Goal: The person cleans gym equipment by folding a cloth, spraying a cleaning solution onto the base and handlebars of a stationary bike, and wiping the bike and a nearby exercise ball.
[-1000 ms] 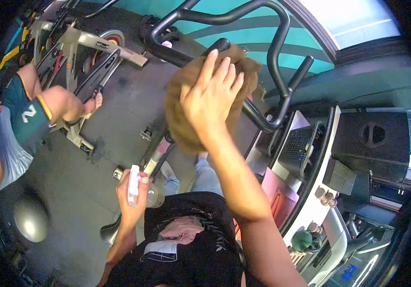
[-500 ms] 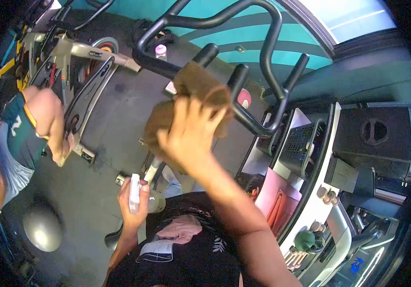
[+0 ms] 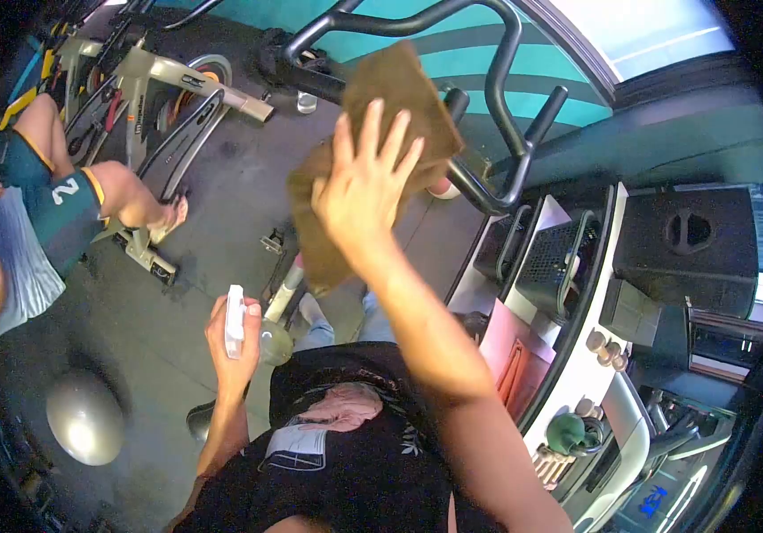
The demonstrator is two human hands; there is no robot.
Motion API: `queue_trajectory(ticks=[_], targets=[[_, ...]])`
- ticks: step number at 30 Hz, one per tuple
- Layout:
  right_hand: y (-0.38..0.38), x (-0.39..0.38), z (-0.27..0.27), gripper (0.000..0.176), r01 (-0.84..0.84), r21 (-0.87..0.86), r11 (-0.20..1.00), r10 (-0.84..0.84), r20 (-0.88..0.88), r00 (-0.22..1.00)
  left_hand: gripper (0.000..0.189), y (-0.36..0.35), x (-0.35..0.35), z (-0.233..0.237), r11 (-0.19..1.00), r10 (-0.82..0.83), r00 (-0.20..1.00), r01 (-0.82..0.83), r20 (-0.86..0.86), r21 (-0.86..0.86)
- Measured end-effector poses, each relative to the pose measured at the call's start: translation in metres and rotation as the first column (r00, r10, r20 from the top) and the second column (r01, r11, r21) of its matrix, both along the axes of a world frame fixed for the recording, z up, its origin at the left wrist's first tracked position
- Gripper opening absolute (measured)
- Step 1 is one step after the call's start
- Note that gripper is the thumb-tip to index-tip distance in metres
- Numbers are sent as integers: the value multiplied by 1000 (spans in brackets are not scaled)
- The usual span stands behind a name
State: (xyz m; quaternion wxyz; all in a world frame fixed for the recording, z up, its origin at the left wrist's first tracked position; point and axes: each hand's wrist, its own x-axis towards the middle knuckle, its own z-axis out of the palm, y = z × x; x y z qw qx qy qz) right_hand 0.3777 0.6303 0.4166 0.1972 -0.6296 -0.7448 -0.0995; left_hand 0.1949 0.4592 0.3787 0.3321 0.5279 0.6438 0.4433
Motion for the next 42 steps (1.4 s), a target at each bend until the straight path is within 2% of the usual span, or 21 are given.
queue_trajectory(ticks=[1, 3, 4, 5, 7, 11, 12, 14, 16, 17, 19, 20, 23, 26, 28, 31, 33, 35, 38, 41, 42], targets=[[-20, -4, -2, 83, -36, -123, 992, 31, -41, 999, 20, -1, -2, 2, 1000, -15, 1000, 15, 3, -23], [-51, -6, -24, 88, -76, -93, 993, 70, -68, 995, 20, 0, -4, 3, 999, -33, 999, 33, 5, -34], [-63, -3, -36, 93, -127, -57, 990, 115, -183, 976, 20, -1, -4, 3, 999, -26, 1000, 26, -3, -26], [-69, -1, -48, 93, -126, -50, 991, 115, -183, 976, 21, -2, -4, 3, 1000, -18, 1000, 18, -10, -19], [-74, 0, -56, 96, -178, 77, 981, 194, -342, 920, 20, -3, -2, 3, 1000, -22, 1000, 22, 6, -15], [-38, 12, -15, 97, -41, -75, 996, 22, -243, 970, 26, 4, 6, 9, 1000, -15, 999, 16, 37, -16], [-20, 15, -11, 94, -34, -44, 998, 20, -287, 958, 26, 3, 7, 12, 999, -13, 999, 15, 48, -36], [20, 22, -3, 87, 60, 38, 997, -57, -74, 996, 26, 3, 9, 9, 999, -12, 999, 13, 40, -36], [66, 40, -3, 80, 93, 147, 985, -98, 28, 995, 27, 2, 9, 9, 999, -9, 999, 10, 33, -38], [85, 45, 11, 72, 117, 33, 993, -118, 25, 993, 27, 2, 9, 11, 999, -8, 1000, 9, 30, -50], [119, 55, 20, 57, 186, 14, 983, -185, -61, 981, 27, -1, 10, 12, 998, 0, 1000, 2, 29, -66], [134, 65, 21, 53, 171, 56, 984, -166, -85, 982, 26, -3, 10, 12, 998, 19, 999, -16, 39, -58], [145, 65, 30, 45, 235, -3, 972, -235, -96, 967, 26, -8, 6, 13, 998, 46, 998, -44, 51, -53], [125, 64, 18, 50, 149, 72, 986, -151, 13, 989, 25, -16, 4, 7, 998, 41, 998, -39, 44, -49], [84, 47, -1, 81, 67, 192, 979, -72, 20, 997, 24, -14, 4, 2, 999, 21, 999, -20, 36, -32], [12, 19, 0, 91, 12, 18, 1000, -9, -123, 992, 23, -10, 9, 1, 998, -4, 1000, 5, 22, -56], [-34, 7, -10, 93, -102, -108, 989, 75, -229, 970, 21, -2, 14, 4, 996, -5, 999, 8, 34, -87], [-66, 5, -41, 94, -170, -97, 981, 139, -265, 954, 21, 6, 22, 8, 996, -47, 998, 51, 41, -79], [-41, 17, -14, 94, -124, -149, 981, 87, -228, 970, 21, 14, 31, 15, 986, -148, 989, 149, 22, -74], [23, 34, 3, 81, -3, 15, 1000, 5, -134, 991, 19, 23, 44, 32, 972, -204, 979, 204, 17, -112], [50, 44, 5, 72, 11, 100, 995, -1, -106, 994, 18, 28, 47, 35, 968, -243, 970, 244, 20, -54]])
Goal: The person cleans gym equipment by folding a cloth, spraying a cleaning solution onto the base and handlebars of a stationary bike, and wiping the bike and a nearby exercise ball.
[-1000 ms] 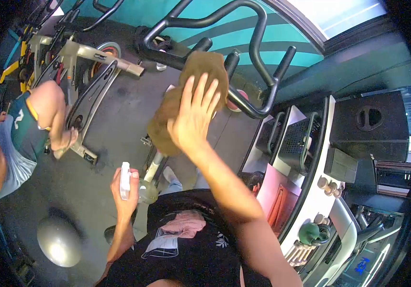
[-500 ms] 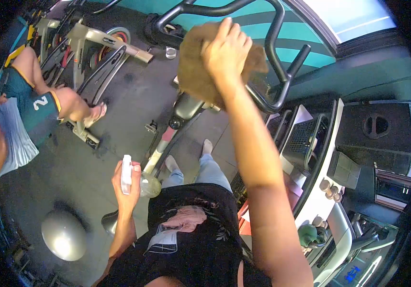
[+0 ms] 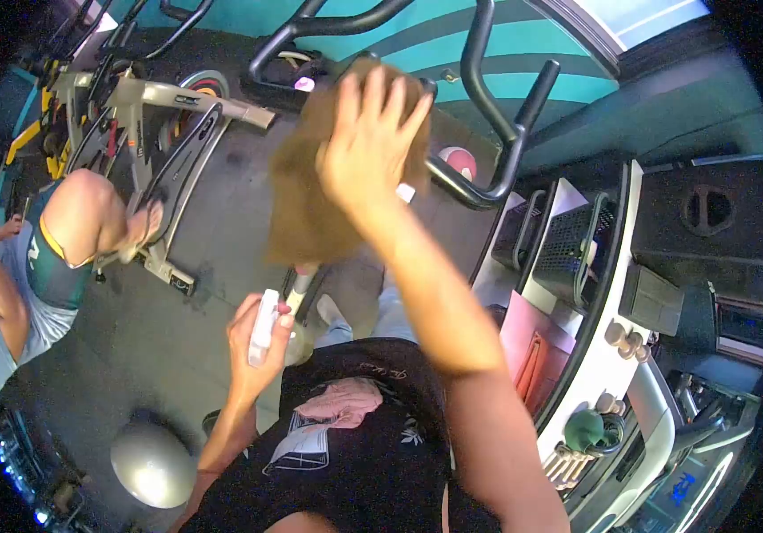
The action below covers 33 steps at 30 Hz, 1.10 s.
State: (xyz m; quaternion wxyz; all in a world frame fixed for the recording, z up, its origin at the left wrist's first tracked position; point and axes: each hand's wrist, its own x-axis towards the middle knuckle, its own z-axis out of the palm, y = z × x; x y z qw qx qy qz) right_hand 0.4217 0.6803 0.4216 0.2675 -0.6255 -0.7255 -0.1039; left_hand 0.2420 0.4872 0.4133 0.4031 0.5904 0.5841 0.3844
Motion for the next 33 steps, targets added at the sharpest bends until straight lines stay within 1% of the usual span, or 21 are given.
queue_trajectory(ticks=[1, 2, 3, 5, 6, 7, 9, 10, 13, 14, 15, 16, 17, 19, 22, 25, 26, 28, 30, 31, 33], targets=[[26, 9, 2, 63, 11, 87, 996, -14, 27, 1000, 17, 6, 3, 3, 998, -36, 999, 35, 16, 57], [47, 16, 8, 56, -5, 24, 1000, 4, 28, 1000, 17, 14, 7, 7, 992, -63, 998, 63, -3, 113], [63, 22, 12, 49, -23, -41, 999, 25, 34, 999, 17, 21, 10, 6, 993, -49, 999, 49, -1, 110], [83, 35, 16, 44, -57, -57, 997, 59, 32, 998, 19, 35, 17, 4, 969, -106, 994, 102, 7, 225], [85, 37, 17, 41, -78, -46, 996, 79, 11, 997, 19, 43, 21, 4, 968, -97, 995, 91, 14, 233], [89, 39, 17, 41, -86, -42, 995, 86, 18, 996, 20, 49, 25, 5, 969, -105, 994, 94, 38, 228], [93, 46, 12, 43, -153, -125, 980, 148, -46, 988, 22, 58, 29, 4, 970, -121, 991, 104, 63, 220], [94, 50, 10, 46, -194, -103, 976, 186, -87, 979, 25, 62, 31, 3, 973, -132, 991, 125, 29, 192], [95, 52, 10, 47, -174, -123, 977, 157, -138, 978, 35, 66, 36, -12, 977, -106, 994, 106, -6, 184], [93, 52, 12, 47, -166, -120, 979, 150, -133, 980, 36, 66, 35, -15, 981, -122, 990, 131, -68, 144], [92, 51, 15, 49, -181, -162, 970, 153, -170, 974, 38, 67, 33, -17, 983, -137, 982, 151, -131, 102], [91, 49, 17, 50, -198, -201, 959, 157, -206, 966, 38, 65, 32, -19, 984, -154, 980, 163, -123, 67], [89, 48, 11, 50, -196, -200, 960, 155, -205, 966, 38, 62, 30, -20, 984, -156, 980, 165, -122, 68], [77, 40, -1, 56, -191, 5, 982, 190, 9, 982, 36, 54, 24, -22, 977, -160, 983, 171, -91, 129], [12, -1, -4, 78, -33, 16, 999, 30, 150, 988, 31, 39, 9, -31, 976, -118, 991, 126, -56, 179], [-50, -36, -3, 90, 3, -131, 991, -1, 17, 1000, 28, 17, -5, -46, 991, -85, 996, 87, -25, 101], [-70, -47, -10, 89, -8, -147, 989, 7, -9, 1000, 29, 10, -12, -44, 992, -122, 990, 122, -66, -19], [-81, -50, -17, 88, -14, -168, 986, 8, -38, 999, 28, -1, -20, -53, 989, -137, 987, 132, -84, -63], [-76, -38, -18, 85, -153, -181, 971, 153, -11, 988, 28, -6, -23, -55, 983, -146, 987, 137, -67, -122], [-64, -32, -8, 81, -170, -185, 968, 170, -16, 985, 28, -4, -26, -54, 981, -154, 985, 144, -71, -132], [-9, -5, 0, 65, -68, -39, 997, 71, 93, 993, 25, -4, -29, -49, 986, -118, 992, 112, -45, -123]])
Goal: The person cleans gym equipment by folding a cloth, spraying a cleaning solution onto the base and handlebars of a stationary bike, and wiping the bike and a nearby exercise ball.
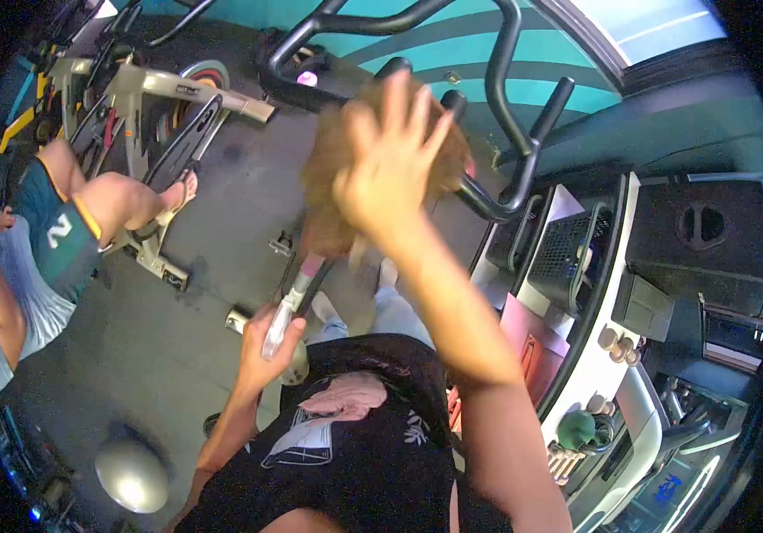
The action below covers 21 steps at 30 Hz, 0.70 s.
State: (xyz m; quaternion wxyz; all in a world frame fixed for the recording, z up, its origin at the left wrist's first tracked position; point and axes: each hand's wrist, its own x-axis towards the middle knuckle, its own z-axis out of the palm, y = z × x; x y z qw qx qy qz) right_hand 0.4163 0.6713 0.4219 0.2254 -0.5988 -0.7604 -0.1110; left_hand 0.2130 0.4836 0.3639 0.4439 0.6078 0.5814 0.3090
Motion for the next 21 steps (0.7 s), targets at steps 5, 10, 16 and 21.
queue_trajectory(ticks=[5, 10, 16, 21], targets=[[63, 26, 8, 52, -2, -21, 1000, 2, -20, 1000, 21, 3, -10, 7, 992, 127, 989, -126, 71, -15], [34, -3, -8, 68, 155, 143, 978, -160, 26, 987, 21, 0, -21, 13, 982, 172, 980, -179, 98, 62], [-74, -42, -23, 68, -30, -28, 999, 33, 95, 995, 22, 1, -17, 16, 988, 141, 990, -143, 26, 62], [-43, -25, -4, 50, -132, -53, 990, 135, 60, 989, 22, 1, -12, 25, 988, 152, 987, -152, 46, -11]])
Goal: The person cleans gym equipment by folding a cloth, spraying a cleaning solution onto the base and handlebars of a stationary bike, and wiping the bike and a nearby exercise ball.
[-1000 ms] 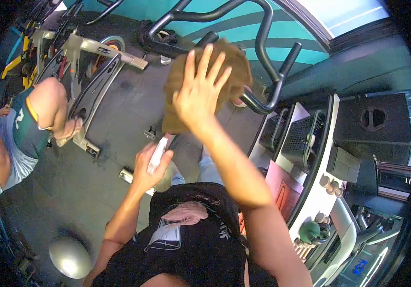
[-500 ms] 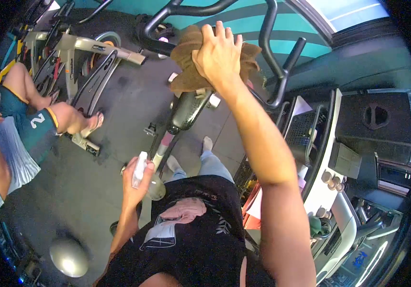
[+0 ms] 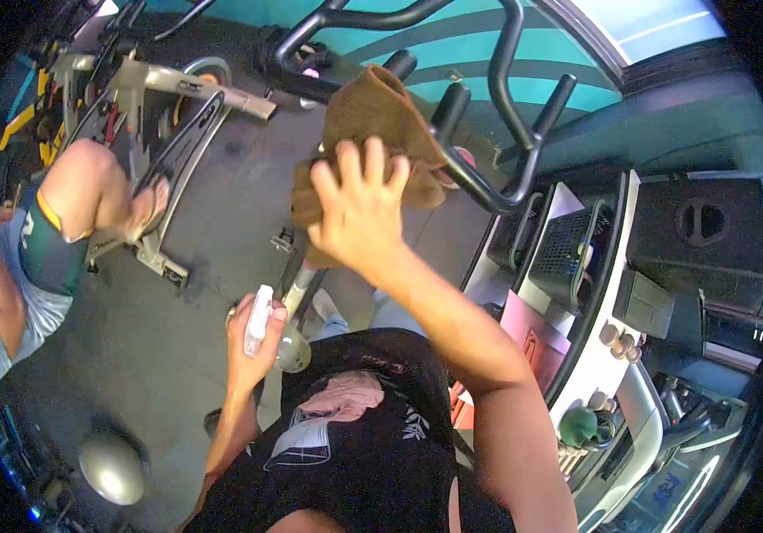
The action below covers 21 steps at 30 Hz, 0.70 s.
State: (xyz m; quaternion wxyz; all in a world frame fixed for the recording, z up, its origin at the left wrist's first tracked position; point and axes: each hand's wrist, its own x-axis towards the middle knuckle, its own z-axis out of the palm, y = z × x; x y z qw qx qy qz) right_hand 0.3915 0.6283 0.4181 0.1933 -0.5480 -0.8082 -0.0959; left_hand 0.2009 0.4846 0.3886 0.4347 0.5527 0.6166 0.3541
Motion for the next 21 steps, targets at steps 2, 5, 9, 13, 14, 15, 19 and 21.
queue_trajectory(ticks=[2, 5, 9, 13, 14, 15, 19, 21], targets=[[30, 13, 13, 48, -4, -7, 1000, 4, 42, 999, 21, -7, -2, 0, 997, 22, 1000, -23, 15, 79], [73, 26, 23, 50, -2, 112, 994, -3, 39, 999, 20, -18, -7, 6, 999, 44, 999, -44, -10, 16], [73, 21, 16, 53, 141, 249, 958, -141, -14, 990, 22, -28, -13, -5, 995, 92, 996, -93, 16, 42], [-1, -8, -7, 72, 156, 57, 986, -143, -185, 972, 24, -25, -11, -6, 997, 58, 998, -58, 2, 41], [-16, -10, -14, 73, 149, 22, 989, -139, -231, 963, 24, -21, -8, -6, 997, 47, 999, -48, 10, 53], [-25, -12, -19, 74, 128, 29, 991, -116, -250, 961, 25, -18, -6, -5, 997, 35, 999, -36, 16, 62], [-3, 15, -12, 66, 123, 27, 992, -114, -222, 968, 25, -4, 4, 0, 999, -15, 1000, 14, 10, 51], [46, 37, 1, 53, 222, 174, 959, -196, -157, 968, 24, -1, 7, 11, 996, -50, 999, 51, -13, 79]])
